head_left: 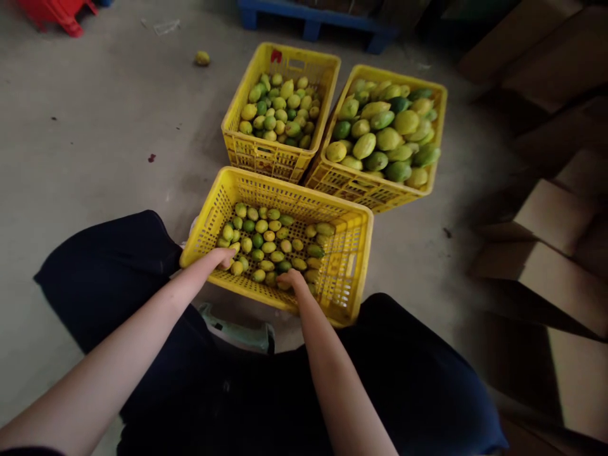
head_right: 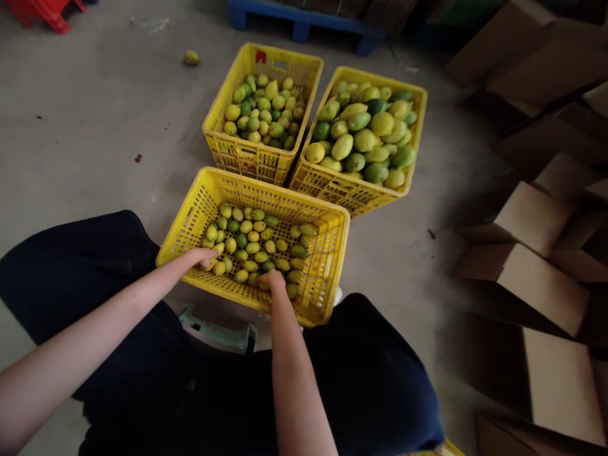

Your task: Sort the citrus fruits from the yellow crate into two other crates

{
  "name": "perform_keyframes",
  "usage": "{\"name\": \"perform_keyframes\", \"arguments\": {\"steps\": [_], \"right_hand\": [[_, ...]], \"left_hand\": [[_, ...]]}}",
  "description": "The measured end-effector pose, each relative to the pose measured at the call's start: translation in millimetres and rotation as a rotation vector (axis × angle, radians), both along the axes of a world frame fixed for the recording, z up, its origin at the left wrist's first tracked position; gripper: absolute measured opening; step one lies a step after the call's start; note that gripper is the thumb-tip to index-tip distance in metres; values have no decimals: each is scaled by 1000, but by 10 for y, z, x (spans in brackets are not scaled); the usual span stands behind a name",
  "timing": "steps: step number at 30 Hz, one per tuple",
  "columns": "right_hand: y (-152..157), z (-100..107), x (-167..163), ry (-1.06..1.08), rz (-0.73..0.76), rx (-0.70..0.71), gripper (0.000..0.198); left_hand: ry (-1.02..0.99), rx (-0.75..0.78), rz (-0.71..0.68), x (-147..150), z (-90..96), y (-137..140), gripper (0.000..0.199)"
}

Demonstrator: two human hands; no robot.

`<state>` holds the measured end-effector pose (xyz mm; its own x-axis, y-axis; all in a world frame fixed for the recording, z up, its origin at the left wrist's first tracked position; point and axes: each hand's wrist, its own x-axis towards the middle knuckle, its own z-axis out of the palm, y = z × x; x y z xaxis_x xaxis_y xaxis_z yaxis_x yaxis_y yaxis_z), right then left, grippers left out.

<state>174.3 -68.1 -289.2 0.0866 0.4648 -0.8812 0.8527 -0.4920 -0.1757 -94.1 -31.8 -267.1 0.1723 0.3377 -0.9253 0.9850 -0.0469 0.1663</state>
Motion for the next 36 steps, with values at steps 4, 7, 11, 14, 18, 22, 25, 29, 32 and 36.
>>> {"name": "perform_keyframes", "arguments": {"steps": [4, 7, 11, 14, 18, 22, 25, 29, 32, 36], "right_hand": [[23, 199, 2, 57, -112, 129, 36], [98, 425, -53, 142, -213, 296, 55], [253, 839, -144, 304, -330, 568, 56], [392, 1227, -160, 464, -430, 720, 51], [615, 1879, -79, 699, -565, 843, 49], [716, 2566, 70, 939, -654, 892, 36], [629, 2866, 163, 1201, -762, 777, 31], [469, 2947, 197, 1329, -850, 607, 42], [435, 2951, 170, 1317, -885, 567, 52], [448, 2972, 137, 1332, -920, 539, 63]], "left_hand": [[-94, 76, 24, -60, 104, -49, 73], [-205, 142, 63, -88, 208, -103, 60], [-413, 258, 169, 57, 386, -58, 52], [-632, 386, 287, 290, 696, 252, 51], [-939, 571, 429, 519, 1594, 954, 52], [-1339, 480, 596, 557, 2659, 1290, 49], [-1651, 133, 775, 570, 3022, 1114, 52], [-1653, -164, 1124, 645, 2937, 764, 39], [-1562, -273, 1357, 706, 2853, 651, 46], [-1438, -284, 1501, 748, 2853, 657, 53]]}}
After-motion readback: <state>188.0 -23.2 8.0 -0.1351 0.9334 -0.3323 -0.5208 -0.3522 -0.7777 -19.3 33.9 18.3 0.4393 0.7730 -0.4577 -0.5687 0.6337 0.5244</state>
